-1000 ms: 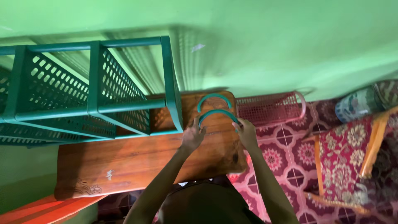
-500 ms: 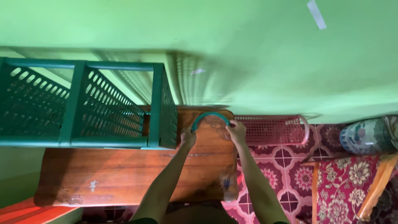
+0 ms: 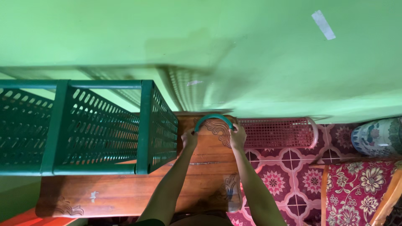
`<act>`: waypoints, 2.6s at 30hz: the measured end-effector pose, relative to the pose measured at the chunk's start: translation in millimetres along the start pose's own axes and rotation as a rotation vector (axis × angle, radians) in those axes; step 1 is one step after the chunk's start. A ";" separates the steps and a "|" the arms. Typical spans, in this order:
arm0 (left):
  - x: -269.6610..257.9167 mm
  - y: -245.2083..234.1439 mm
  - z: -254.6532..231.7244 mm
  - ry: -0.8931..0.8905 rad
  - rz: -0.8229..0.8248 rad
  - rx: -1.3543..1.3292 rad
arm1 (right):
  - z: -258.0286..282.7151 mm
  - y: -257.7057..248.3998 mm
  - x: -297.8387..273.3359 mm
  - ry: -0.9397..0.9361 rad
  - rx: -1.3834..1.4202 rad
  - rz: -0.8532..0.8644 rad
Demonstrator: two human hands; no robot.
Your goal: The person assembles two plastic storage racks on a wooden table. They attach curved handles to a pink rack and then to a green rack, aligning and snapping the parts into place. The pink rack is set aside on the floor after assembly.
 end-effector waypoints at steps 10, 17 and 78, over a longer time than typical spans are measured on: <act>21.7 -5.2 -10.5 -0.061 -0.011 -0.028 | 5.4 13.8 19.0 0.159 0.158 -0.018; 7.2 -17.0 -5.6 -0.015 -0.146 0.000 | 11.0 0.8 3.8 0.043 0.126 -0.084; -217.8 -437.7 -151.7 1.006 -0.583 0.629 | 451.7 -36.7 -201.1 -1.287 0.112 0.324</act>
Point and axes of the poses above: each hand's wrist, its own x-axis towards the middle knuckle, its own y-axis out of the palm, z = x × y, the point moved 5 cm from there along x, towards the middle knuckle, and after that the axes turned 13 degrees about x, right-handed, at the moved point
